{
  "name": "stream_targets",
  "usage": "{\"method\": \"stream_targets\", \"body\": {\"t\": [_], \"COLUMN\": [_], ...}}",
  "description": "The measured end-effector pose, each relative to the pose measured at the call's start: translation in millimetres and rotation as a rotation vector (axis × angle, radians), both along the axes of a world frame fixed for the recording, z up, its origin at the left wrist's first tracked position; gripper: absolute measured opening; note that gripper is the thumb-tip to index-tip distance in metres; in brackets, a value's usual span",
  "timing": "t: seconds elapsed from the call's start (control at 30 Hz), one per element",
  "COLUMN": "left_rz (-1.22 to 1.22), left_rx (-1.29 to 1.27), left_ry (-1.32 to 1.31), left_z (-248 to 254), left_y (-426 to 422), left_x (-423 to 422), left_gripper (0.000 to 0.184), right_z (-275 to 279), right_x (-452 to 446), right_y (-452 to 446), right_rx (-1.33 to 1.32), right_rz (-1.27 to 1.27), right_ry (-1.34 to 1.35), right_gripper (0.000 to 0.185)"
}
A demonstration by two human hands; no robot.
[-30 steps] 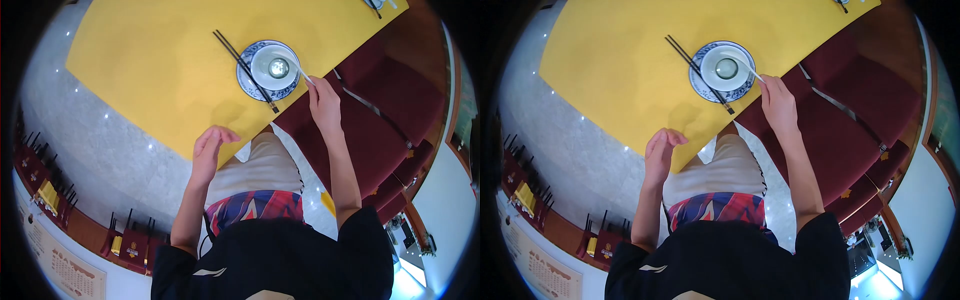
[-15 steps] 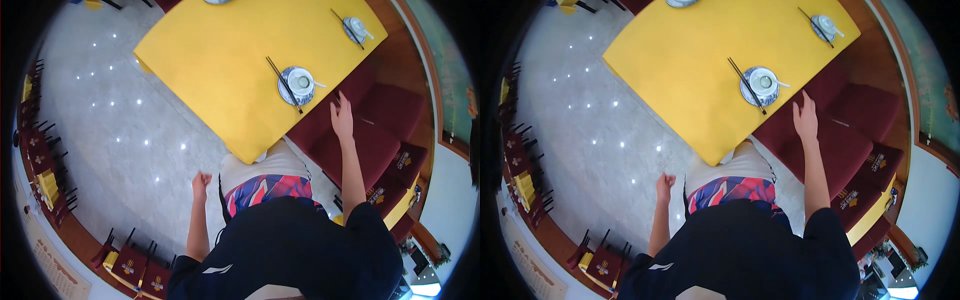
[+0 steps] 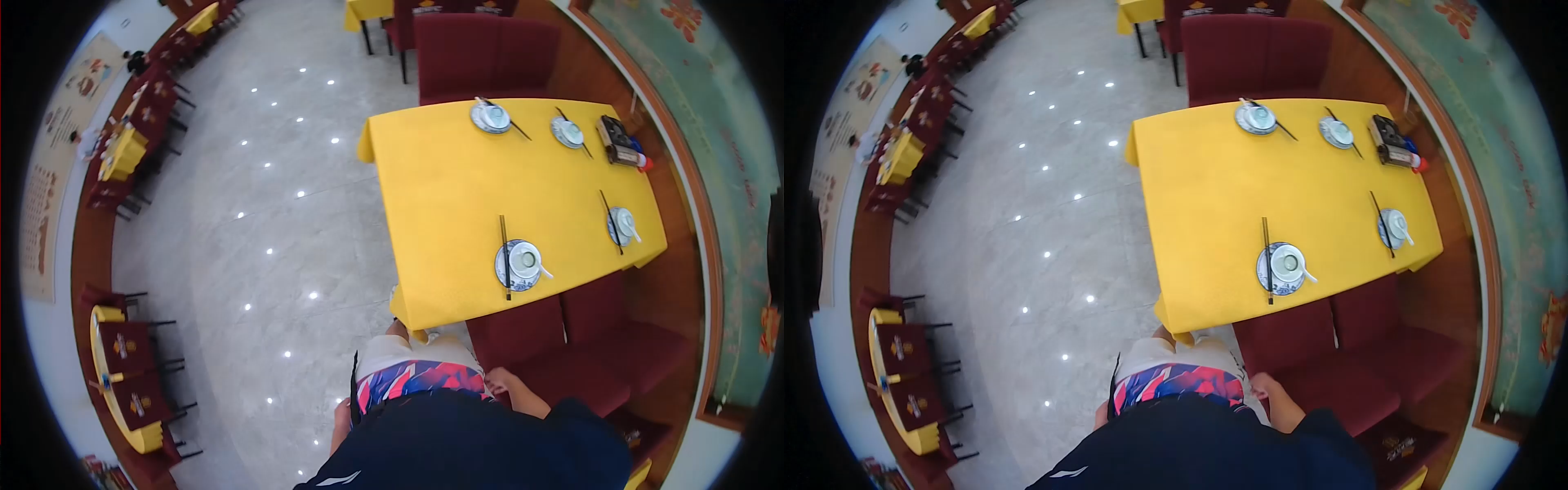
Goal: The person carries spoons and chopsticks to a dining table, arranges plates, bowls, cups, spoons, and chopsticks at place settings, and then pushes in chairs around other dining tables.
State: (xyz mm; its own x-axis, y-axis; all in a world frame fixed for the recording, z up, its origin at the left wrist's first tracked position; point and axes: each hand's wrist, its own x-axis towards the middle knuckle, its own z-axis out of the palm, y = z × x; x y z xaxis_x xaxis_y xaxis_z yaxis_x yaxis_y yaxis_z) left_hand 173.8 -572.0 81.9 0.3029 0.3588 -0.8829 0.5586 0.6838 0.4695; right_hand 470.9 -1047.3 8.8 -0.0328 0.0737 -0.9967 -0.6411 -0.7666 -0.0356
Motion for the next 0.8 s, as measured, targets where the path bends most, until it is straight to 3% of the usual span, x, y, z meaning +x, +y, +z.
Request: {"method": "stream_targets", "body": {"t": [0.03, 0.1, 0.27, 0.33, 0.37, 0.43, 0.57, 0.6, 0.63, 0.7, 0.77, 0.8], "left_rz": [-0.059, -0.185, -0.570, -0.248, 0.171, 0.219, 0.072, -0.086, -0.240, -0.267, -0.218, -0.346], "left_rx": [0.032, 0.112, 0.409, 0.209, -0.009, 0.040, 0.242, 0.356, 0.468, 0.491, 0.533, 0.586], "left_ry": [-0.023, -0.022, 0.021, 0.105, 0.248, 0.276, 0.274, 0.244, 0.213, 0.129, 0.044, 0.033], "left_z": [8, 26, 65, 57, 47, 48, 43, 33, 24, 19, 8, -17], "left_y": [-14, -33, -36, -32, -33, -41, -28, -22, -17, -10, 14, 35], "left_x": [-10, -39, -110, -136, -152, -154, -138, -140, -145, -160, -188, -217], "left_gripper": [0.037, 0.038, 0.039, 0.040, 0.039, 0.039, 0.036, 0.034, 0.033, 0.034, 0.035, 0.035], "right_z": [-1, 3, 42, 51, 53, 40, -3, -16, -14, 2, -42, 9], "right_x": [13, 61, 96, 82, 69, 35, -45, -62, -76, -104, -125, -139], "right_y": [1, 24, 82, 100, 106, 112, 88, 72, 68, 69, 46, 72], "right_rx": [0.016, 0.025, 0.278, 0.321, 0.334, 0.367, 0.253, 0.315, 0.239, -0.036, 0.017, 0.003], "right_rz": [0.022, -0.373, -0.310, -0.284, -0.298, -0.274, -0.212, 0.014, 0.087, 0.085, 0.190, 0.097], "right_ry": [0.005, -0.306, -0.361, -0.370, -0.374, -0.371, -0.385, -0.506, -0.496, -0.337, -0.316, -0.413], "right_gripper": [0.018, 0.018, 0.032, 0.032, 0.031, 0.029, 0.023, 0.021, 0.022, 0.027, 0.027, 0.028]}}
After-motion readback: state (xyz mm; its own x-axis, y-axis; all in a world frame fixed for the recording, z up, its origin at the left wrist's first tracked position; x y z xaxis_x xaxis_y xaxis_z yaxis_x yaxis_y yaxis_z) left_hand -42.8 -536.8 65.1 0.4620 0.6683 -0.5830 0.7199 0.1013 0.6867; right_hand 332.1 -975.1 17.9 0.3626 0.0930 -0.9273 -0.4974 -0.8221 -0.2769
